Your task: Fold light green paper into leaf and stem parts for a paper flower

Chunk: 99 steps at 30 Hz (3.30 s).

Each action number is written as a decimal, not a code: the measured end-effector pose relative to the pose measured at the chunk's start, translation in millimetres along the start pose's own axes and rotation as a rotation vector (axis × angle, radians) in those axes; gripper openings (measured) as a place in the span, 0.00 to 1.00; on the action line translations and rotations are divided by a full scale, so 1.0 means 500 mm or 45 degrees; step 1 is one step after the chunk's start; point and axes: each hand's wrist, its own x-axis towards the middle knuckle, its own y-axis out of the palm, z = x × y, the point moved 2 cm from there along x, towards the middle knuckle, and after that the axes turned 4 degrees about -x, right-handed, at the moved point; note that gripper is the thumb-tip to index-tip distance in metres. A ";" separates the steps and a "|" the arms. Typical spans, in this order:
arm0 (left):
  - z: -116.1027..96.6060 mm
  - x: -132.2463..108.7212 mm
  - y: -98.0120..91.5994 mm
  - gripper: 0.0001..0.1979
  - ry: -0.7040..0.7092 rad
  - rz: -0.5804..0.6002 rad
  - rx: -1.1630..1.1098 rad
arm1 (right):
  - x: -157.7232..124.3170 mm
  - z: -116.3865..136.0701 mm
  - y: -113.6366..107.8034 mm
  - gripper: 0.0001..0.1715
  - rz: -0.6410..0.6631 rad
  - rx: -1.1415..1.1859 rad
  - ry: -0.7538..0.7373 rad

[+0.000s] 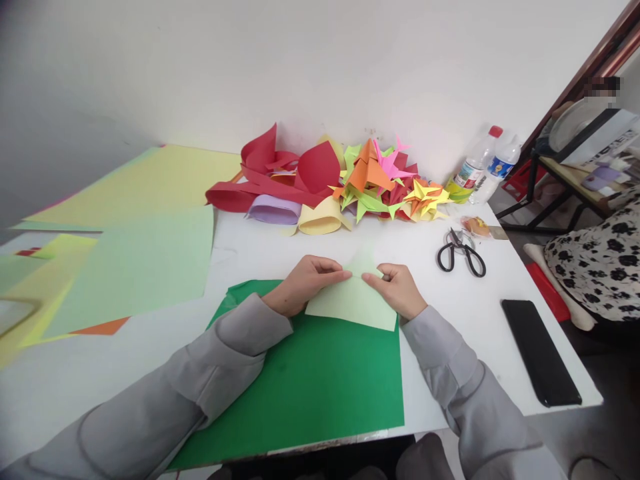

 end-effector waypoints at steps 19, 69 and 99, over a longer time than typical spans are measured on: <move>0.001 -0.001 0.008 0.10 -0.022 0.284 -0.388 | -0.005 0.005 0.001 0.28 -0.002 -0.080 -0.060; 0.018 -0.010 0.029 0.16 0.036 0.322 -0.495 | -0.018 0.017 0.013 0.26 0.191 0.114 -0.114; 0.003 -0.012 0.038 0.13 0.159 0.164 -0.516 | -0.018 0.005 0.012 0.25 0.217 -0.040 -0.138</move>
